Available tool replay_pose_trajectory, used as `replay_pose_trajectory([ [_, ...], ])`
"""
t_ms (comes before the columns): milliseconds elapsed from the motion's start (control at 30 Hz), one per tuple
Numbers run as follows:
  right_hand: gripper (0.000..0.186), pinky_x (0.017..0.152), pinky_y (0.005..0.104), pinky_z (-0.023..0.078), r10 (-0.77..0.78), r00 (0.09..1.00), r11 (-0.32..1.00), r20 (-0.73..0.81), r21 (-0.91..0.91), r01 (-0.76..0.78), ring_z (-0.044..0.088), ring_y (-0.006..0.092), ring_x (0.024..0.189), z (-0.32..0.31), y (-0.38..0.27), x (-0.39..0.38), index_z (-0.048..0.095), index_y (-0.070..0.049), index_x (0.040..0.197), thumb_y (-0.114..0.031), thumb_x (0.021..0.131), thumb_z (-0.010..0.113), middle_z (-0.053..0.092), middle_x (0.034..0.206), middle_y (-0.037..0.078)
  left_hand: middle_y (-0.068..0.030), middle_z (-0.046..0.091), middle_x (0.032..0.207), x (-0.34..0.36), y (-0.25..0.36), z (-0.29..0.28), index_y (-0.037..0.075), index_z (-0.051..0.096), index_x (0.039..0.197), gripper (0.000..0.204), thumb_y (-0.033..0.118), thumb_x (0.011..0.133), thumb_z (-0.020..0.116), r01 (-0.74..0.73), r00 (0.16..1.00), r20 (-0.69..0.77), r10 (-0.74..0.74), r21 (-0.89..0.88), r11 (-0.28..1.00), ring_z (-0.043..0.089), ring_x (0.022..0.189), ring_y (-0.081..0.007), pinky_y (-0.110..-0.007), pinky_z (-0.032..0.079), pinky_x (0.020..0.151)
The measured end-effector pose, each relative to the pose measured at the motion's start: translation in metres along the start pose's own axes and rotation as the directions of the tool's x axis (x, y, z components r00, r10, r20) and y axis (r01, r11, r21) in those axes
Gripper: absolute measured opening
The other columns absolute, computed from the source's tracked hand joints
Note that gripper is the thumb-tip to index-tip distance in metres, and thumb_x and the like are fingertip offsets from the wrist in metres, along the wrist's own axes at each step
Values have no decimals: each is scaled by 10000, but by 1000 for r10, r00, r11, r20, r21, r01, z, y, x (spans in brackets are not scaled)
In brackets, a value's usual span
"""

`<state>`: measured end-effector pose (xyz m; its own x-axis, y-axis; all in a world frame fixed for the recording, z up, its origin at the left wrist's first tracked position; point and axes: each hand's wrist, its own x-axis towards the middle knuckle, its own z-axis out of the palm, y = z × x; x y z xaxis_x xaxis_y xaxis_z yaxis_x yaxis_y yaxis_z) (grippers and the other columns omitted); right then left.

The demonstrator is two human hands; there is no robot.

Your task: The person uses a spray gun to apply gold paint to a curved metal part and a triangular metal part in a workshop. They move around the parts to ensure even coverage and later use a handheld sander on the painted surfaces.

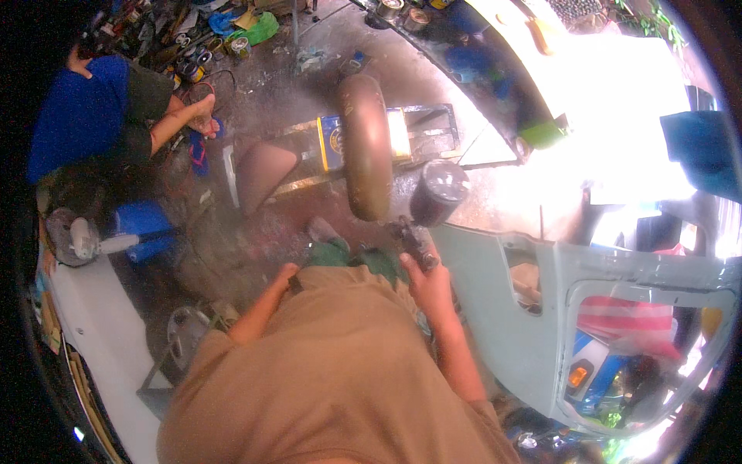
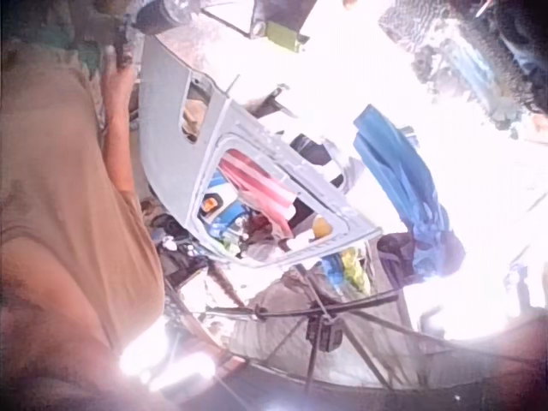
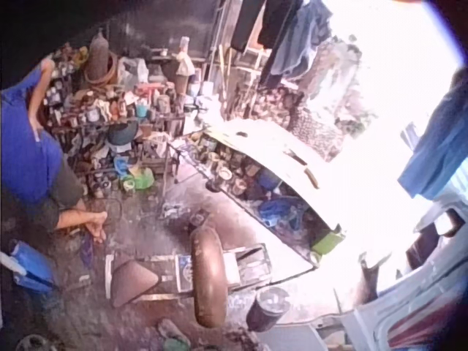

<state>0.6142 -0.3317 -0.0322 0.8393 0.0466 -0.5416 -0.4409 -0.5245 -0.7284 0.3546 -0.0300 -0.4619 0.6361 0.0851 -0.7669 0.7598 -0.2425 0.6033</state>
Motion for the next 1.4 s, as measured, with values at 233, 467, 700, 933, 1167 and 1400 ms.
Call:
replay_pose_trajectory([
  [233, 256, 433, 251, 393, -109, 986, 994, -129, 10, 111, 500, 63, 508, -2, -14, 18, 589, -52, 1107, -258, 986, 680, 654, 800, 12, -104, 729, 805, -32, 46, -21, 46, 707, 837, 116, 153, 809, 743, 14, 983, -185, -22, -49, 999, 673, 729, -220, -380, 526, 690],
  [467, 343, 751, 354, 521, -4, 979, 983, -205, -178, -34, 624, 177, 813, -10, -47, 25, 601, -4, 1240, -216, 980, 674, 708, 954, 126, -166, 740, 854, -40, 48, -23, 51, 759, 880, 170, 211, 873, 704, 160, 978, -134, -158, 8, 987, 693, 742, -300, -421, 531, 721],
  [700, 242, 427, 261, 394, -74, 996, 997, 46, 9, 74, 499, 71, 485, -3, -61, 29, 598, -21, 1079, -237, 995, 665, 666, 807, 25, -207, 709, 905, -25, 7, -4, 41, 732, 939, 319, 337, 930, 614, -14, 989, -144, 23, 65, 998, 666, 863, -437, -481, 521, 770],
  [933, 245, 424, 273, 383, -324, 937, 934, -129, -204, 294, 477, 80, 484, -21, -46, 90, 601, -68, 1085, -279, 983, 671, 618, 765, 12, -159, 720, 995, -37, 40, -8, 33, 705, 1041, 264, 258, 946, 606, -81, 981, -184, 67, -68, 994, 677, 914, -304, -429, 517, 805],
  [1167, 259, 415, 274, 392, -187, 982, 977, 2, -103, 186, 495, 87, 463, -32, -80, 95, 605, -47, 1062, -291, 995, 659, 659, 790, 28, -73, 671, 781, -54, 61, 0, 26, 686, 1033, 226, 217, 946, 605, 140, 966, -151, -208, -367, 919, 639, 663, -204, -379, 513, 610],
  [1400, 261, 431, 280, 406, -298, 952, 942, 73, -139, 305, 507, 92, 492, -44, -81, 130, 598, -50, 1037, -298, 992, 665, 649, 776, 26, -67, 665, 802, -54, 108, 11, 38, 690, 1026, 264, 271, 954, 589, 83, 958, -234, -164, -320, 944, 623, 636, -176, -370, 500, 568],
])
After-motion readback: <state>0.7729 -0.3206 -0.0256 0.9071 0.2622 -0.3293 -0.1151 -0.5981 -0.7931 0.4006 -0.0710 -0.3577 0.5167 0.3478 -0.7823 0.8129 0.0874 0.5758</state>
